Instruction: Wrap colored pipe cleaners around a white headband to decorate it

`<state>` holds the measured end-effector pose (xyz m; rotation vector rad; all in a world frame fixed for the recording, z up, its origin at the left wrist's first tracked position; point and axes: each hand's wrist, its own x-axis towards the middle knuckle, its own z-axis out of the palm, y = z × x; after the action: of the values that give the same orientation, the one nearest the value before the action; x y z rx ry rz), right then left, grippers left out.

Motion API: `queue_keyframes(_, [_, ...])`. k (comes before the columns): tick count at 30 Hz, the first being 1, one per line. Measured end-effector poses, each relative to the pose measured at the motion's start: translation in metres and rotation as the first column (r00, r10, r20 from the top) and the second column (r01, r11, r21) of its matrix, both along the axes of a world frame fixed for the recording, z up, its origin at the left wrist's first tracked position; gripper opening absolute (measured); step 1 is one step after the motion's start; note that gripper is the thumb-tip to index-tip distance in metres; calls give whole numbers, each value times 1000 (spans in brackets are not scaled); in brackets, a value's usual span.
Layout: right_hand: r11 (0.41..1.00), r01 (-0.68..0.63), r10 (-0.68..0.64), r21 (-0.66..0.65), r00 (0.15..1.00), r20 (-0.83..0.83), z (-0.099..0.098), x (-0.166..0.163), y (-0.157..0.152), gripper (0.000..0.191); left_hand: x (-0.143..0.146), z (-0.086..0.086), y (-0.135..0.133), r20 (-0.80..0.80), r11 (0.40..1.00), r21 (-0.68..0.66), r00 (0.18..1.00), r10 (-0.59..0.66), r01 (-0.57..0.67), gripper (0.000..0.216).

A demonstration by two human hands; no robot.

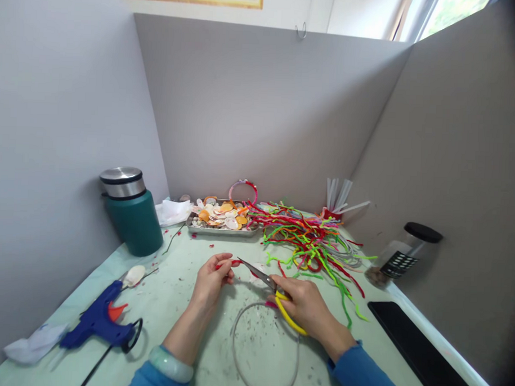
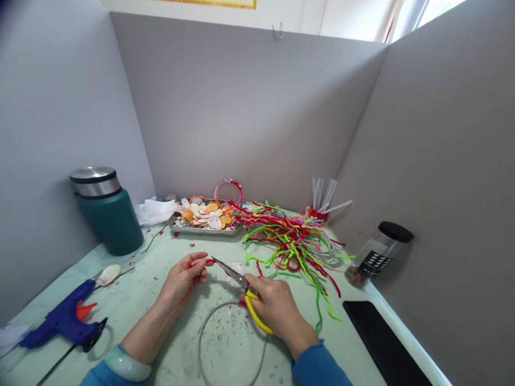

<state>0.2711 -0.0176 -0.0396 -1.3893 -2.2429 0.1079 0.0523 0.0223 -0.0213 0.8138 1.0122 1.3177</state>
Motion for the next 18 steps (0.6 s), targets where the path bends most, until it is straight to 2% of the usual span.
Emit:
queue_keyframes(4, [996, 69, -66, 52, 996, -58, -4, 1, 2, 34, 0, -1, 0, -27, 1000, 6, 1000, -7, 8, 34])
queue_keyframes(9, [974, 196, -158, 113, 946, -284, -3, 1, 4, 34, 5, -3, -1, -128, 996, 43, 989, -68, 74, 34])
queue_keyframes(14, [997, 73, -67, 0, 925, -374, -4, -8, 2, 34, 10, -4, -4, -94, 974, 44, 972, -215, 220, 32])
queue_keyframes(18, [996, 63, -84, -67, 922, -377, -8, -9, 3, 31, 9, -6, -3, -93, 979, 13, 975, -200, 202, 31])
